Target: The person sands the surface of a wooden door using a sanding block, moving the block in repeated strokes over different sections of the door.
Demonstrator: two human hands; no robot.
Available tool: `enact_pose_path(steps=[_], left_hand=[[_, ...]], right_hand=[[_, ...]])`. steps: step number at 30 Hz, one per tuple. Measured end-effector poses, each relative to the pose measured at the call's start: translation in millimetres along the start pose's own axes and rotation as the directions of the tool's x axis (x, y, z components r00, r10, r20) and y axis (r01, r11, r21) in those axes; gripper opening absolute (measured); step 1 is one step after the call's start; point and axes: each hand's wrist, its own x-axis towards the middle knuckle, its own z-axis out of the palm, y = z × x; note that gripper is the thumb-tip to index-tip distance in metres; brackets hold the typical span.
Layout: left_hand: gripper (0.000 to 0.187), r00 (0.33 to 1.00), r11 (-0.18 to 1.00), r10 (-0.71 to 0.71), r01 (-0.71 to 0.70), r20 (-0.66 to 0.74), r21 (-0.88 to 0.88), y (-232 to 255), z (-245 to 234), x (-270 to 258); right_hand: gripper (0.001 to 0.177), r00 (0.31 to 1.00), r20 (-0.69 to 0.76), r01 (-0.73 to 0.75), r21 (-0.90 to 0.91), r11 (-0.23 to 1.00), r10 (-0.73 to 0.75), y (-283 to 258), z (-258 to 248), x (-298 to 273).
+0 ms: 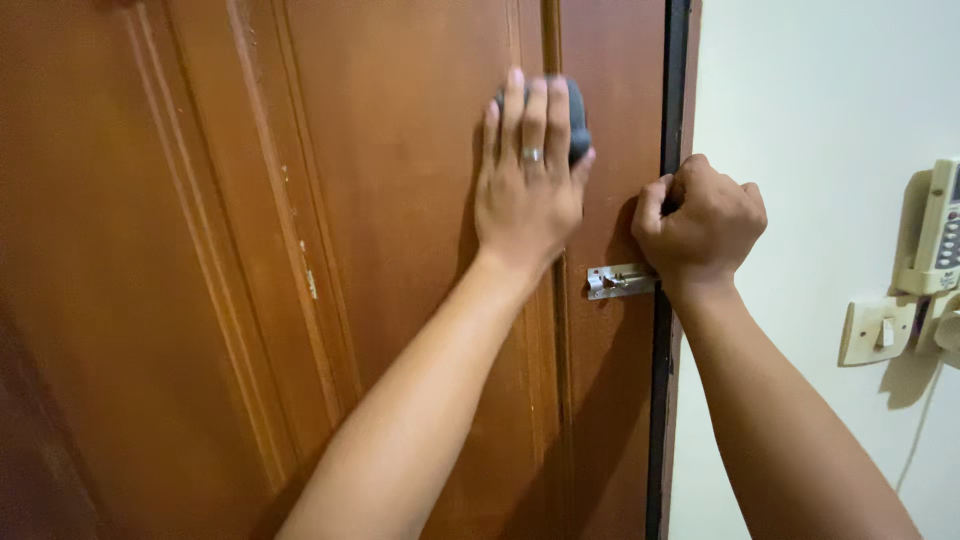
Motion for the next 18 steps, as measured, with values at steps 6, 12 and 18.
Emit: enact_pose_path(steps=[6, 12, 18], left_hand=[[0.073, 0.989, 0.996, 0.086, -0.084, 0.117, -0.025, 25, -32, -67], [0.064, 0.915, 0.958, 0.279, -0.288, 0.292, -0.014, 4, -32, -43], [0.064, 0.946, 0.974, 0.190, -0.215, 0.263, 0.073, -2, -8, 19]], right_hand=[[0.023, 1.000, 0.006, -0.003, 0.003, 1.000, 0.003, 0, 0, -1], [0.017, 0.969, -0.020, -0.234, 0.250, 0.940, 0.246, 8, 1, -1], [0.018, 0.966, -0.042, -0.232, 0.289, 0.929, 0.254, 13, 5, 0]])
